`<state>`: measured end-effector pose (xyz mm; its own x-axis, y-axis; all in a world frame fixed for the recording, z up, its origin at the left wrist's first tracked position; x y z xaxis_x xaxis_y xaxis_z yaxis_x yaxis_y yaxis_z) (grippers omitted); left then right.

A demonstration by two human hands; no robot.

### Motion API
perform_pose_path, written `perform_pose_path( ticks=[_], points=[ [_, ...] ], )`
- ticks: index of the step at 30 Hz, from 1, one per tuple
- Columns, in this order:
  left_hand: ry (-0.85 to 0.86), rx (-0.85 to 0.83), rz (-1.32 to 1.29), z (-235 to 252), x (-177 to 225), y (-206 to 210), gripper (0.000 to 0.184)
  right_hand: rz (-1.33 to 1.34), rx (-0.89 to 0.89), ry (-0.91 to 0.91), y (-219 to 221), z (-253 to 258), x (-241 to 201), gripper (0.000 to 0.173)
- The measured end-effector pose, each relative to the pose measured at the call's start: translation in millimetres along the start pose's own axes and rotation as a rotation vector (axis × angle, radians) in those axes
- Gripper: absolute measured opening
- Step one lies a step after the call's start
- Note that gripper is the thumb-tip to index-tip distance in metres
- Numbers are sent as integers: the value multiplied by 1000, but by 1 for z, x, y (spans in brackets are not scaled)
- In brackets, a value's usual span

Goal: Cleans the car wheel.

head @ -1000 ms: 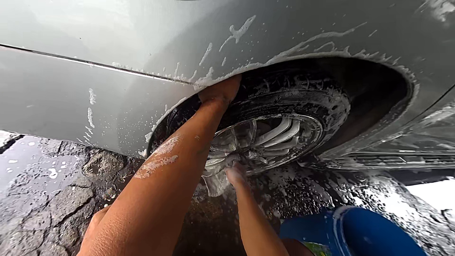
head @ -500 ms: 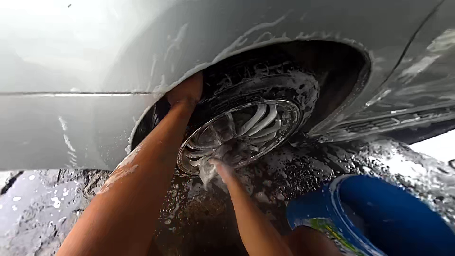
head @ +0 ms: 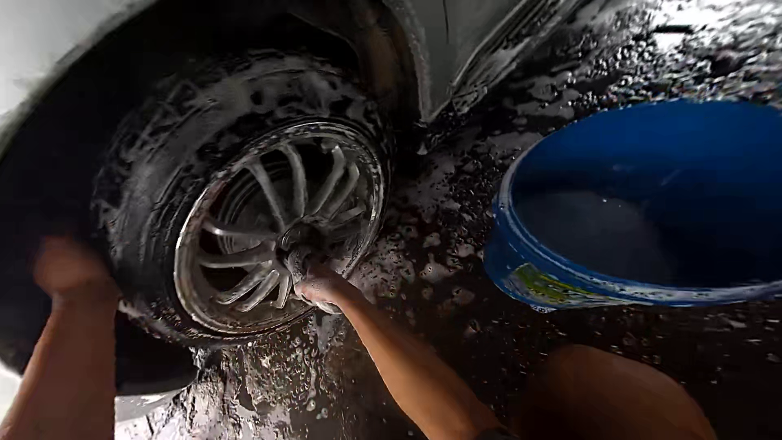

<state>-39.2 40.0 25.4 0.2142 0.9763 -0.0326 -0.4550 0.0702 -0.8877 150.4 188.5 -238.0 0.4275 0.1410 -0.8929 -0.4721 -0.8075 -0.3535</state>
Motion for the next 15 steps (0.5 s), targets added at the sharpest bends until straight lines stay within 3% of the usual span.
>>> perform_pose_path(
  ticks=[1,3,4,8,10,13,15],
  points=[
    [6,37,25,14,-12,15,42,39,1,0,-5,1,6,47],
    [240,211,-33,47,-59,51,43,120,22,-45,-9,-1,4,49],
    [237,196,-106,50,-66,53,45,138,27,-88,-7,0,-5,49],
    [-48,158,-308,-3,-5,2,42,105,-62,-77,3,10,-16,49],
    [-73,221,-501,-23,-1,1,49,178,-65,-67,-6,15,0,46],
    [-149,294,-848,-44,-4,8,55,371,71,-89,-20,22,-3,49],
    [-91,299,-932,-48,-6,16,54,485,239,-136,-18,25,-18,47]
  ],
)
Point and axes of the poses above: each hand's wrist, its own z-axis towards the middle knuckle, its own y-axis out of the palm, x = y × z, the point moved 3 cm from there along z, towards the middle knuckle, and after that the axes turned 12 degrees about x, right-handed, at the moved point
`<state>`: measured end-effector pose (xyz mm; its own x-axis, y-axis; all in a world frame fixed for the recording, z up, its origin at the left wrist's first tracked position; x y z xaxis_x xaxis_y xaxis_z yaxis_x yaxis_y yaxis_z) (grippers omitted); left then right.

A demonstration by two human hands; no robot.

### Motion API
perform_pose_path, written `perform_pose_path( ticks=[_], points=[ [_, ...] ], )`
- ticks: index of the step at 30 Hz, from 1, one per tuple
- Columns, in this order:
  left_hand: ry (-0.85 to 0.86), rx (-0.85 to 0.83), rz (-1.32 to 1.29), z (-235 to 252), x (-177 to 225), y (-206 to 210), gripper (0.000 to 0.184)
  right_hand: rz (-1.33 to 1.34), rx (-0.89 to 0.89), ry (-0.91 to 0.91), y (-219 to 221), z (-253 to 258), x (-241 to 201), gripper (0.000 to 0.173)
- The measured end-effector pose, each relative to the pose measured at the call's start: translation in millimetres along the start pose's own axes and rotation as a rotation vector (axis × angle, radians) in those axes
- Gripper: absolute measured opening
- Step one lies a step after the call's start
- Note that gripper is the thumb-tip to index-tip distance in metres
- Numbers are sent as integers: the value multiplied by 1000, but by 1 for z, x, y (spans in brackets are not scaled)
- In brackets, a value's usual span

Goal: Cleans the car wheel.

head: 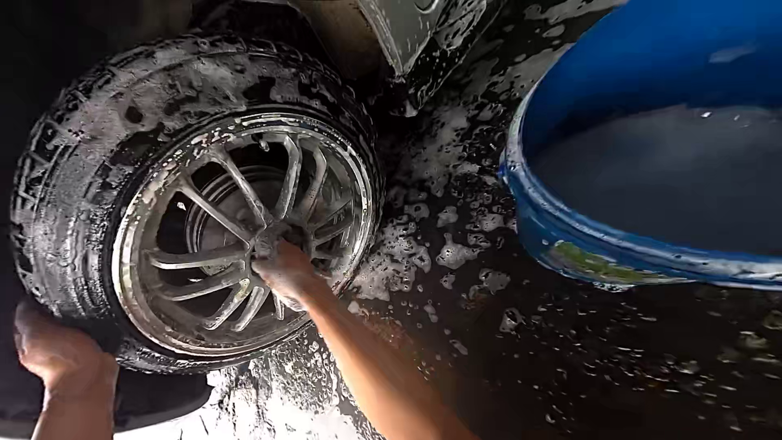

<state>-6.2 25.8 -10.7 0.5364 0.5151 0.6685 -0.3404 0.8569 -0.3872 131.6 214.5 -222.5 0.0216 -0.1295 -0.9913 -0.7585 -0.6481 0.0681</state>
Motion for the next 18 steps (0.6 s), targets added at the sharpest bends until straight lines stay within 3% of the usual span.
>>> perform_pose_path(
  ticks=[2,5,9,14,18],
  points=[
    [47,-40,9,-25,17,-4,49,12,8,-99,18,-13,12,42],
    [45,-80,31,-55,32,-13,43,-1,-139,-159,28,-44,48,38],
    [119,-204,-205,-38,-1,-23,47,-110,-1,-9,7,-39,30,43],
    [348,-297,-131,-29,-40,-39,58,-314,112,55,-5,-9,-6,49],
    [282,-330,-253,-31,-96,-42,67,-387,150,-7,-16,-33,-17,45]
  ],
)
Point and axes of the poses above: each hand's wrist, its own z-axis towards the middle knuckle, its own y-axis out of the palm, x = y × z, the point moved 3 cm from there along z, towards the middle knuckle, and after that the axes turned 12 degrees about x, right-handed, at the moved point
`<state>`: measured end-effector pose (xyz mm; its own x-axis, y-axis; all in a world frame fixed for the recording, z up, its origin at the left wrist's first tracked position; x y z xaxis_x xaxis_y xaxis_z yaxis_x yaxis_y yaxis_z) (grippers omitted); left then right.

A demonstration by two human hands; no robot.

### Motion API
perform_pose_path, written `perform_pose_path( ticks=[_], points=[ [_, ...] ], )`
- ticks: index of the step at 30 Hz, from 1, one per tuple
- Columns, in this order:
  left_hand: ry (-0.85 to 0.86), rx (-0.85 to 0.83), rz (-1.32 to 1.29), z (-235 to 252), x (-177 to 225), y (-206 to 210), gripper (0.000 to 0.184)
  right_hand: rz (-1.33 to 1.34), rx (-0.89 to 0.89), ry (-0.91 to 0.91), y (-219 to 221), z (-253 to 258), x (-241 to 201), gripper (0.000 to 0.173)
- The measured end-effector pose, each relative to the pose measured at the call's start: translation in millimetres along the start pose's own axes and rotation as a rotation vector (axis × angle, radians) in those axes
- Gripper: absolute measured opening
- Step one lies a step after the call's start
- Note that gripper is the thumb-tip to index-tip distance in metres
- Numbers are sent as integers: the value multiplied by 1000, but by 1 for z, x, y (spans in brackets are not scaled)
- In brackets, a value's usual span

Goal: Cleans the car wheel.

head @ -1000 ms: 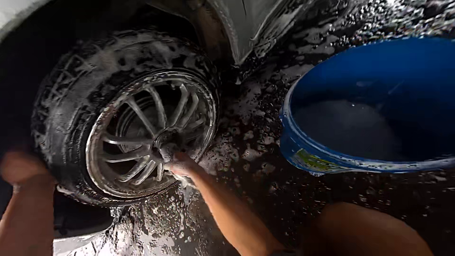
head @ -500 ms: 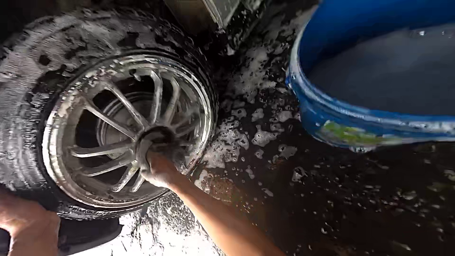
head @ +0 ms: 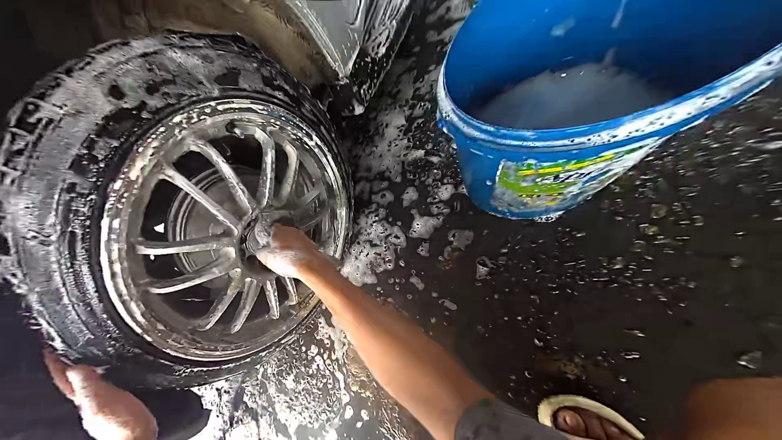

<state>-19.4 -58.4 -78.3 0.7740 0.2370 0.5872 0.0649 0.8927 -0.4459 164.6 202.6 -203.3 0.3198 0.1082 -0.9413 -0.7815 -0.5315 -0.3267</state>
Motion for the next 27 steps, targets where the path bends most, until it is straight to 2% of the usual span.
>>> perform_pose_path(
  ticks=[3,5,7,11,13,15,18,22,27],
  points=[
    [20,39,-50,-7,-32,5,78,-193,-33,-60,10,-18,-13,43],
    [26,79,-57,-11,-32,8,77,-326,-100,-121,21,-8,-21,46],
    [17,71,-50,-14,-29,8,77,-382,-178,-182,26,-3,-17,42],
    [31,56,-72,-12,-30,9,80,-422,-344,-120,24,-22,9,50],
    [41,52,-51,-9,-30,9,80,-435,-296,-64,30,-26,23,54],
    [23,39,-22,-9,-32,8,79,-315,-143,44,32,-27,29,54],
    [16,37,3,-10,-37,6,79,-215,-9,139,31,-1,43,51],
    [2,40,12,-8,-36,6,79,-276,-132,87,34,39,48,61],
    [-28,60,16,-13,-33,7,78,-59,-63,104,28,32,54,61]
  ],
)
Point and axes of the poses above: each hand's wrist, its own z-axis towards the middle knuckle, its own y-axis out of the palm, x = y × z, the point moved 3 cm from there along z, towards the middle knuckle, and after that the axes turned 12 degrees about x, right-handed, at the moved point
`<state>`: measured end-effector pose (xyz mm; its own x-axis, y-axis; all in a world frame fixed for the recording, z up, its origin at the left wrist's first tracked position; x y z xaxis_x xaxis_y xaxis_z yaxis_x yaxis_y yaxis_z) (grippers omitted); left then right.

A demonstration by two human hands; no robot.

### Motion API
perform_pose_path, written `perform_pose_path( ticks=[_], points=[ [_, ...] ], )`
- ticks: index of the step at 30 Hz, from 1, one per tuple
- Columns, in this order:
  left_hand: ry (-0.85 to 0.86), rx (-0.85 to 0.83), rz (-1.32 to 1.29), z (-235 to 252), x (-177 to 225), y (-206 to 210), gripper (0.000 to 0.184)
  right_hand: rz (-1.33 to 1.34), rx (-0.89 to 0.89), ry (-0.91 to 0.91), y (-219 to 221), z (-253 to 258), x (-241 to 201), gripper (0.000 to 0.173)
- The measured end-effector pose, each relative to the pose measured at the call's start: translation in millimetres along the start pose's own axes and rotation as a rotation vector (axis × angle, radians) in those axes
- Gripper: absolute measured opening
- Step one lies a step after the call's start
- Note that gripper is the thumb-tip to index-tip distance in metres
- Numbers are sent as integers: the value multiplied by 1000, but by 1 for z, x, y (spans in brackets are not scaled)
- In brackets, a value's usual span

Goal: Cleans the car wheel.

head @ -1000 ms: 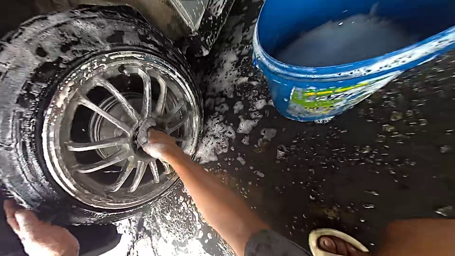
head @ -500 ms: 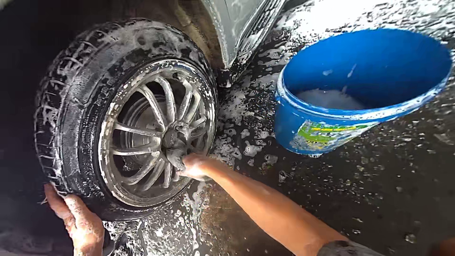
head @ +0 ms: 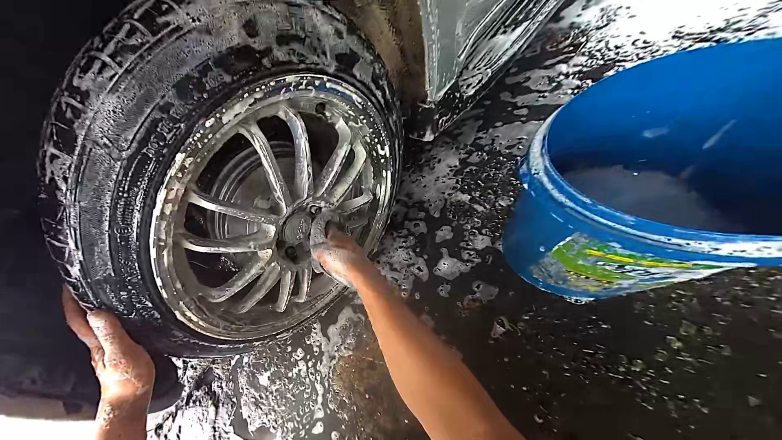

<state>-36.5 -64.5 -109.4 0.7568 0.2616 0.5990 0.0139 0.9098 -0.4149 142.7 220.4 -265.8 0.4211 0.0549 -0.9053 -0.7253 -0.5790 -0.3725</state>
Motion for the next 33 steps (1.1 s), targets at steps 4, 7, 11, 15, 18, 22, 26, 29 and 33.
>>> perform_pose_path(
  ticks=[4,7,11,15,18,22,26,29,33],
  points=[
    [7,-7,21,2,1,-2,84,391,19,57,-6,-36,24,68],
    [0,-1,35,-2,7,-1,84,528,314,63,-43,-47,8,69],
    [-16,16,14,2,-2,-1,85,197,710,-275,-47,-17,-54,45],
    [-10,38,-28,1,-8,-1,82,-2,740,-316,61,-16,-37,89],
    [-33,33,-29,-1,-2,-2,82,42,375,-246,91,-57,-17,81],
    [-71,-13,-35,-4,6,-2,75,749,409,15,37,-29,-6,66],
    [-88,-24,-108,0,2,-1,74,1573,391,98,2,-10,-42,51],
    [-188,-28,-77,-8,7,-7,69,1378,348,-28,37,-36,-79,55],
    [-253,-19,-53,-8,6,-7,67,660,305,-19,80,-52,-28,67]
  ],
)
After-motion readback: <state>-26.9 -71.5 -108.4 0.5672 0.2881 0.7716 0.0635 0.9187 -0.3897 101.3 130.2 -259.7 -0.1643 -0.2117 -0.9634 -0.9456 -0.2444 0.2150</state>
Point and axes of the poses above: each hand's wrist, its own z-axis towards the middle knuckle, its own y-axis out of the palm, x = y × z, the point moved 3 cm from there along z, towards the middle knuckle, and after that the axes turned 12 degrees about x, right-handed, at the moved point
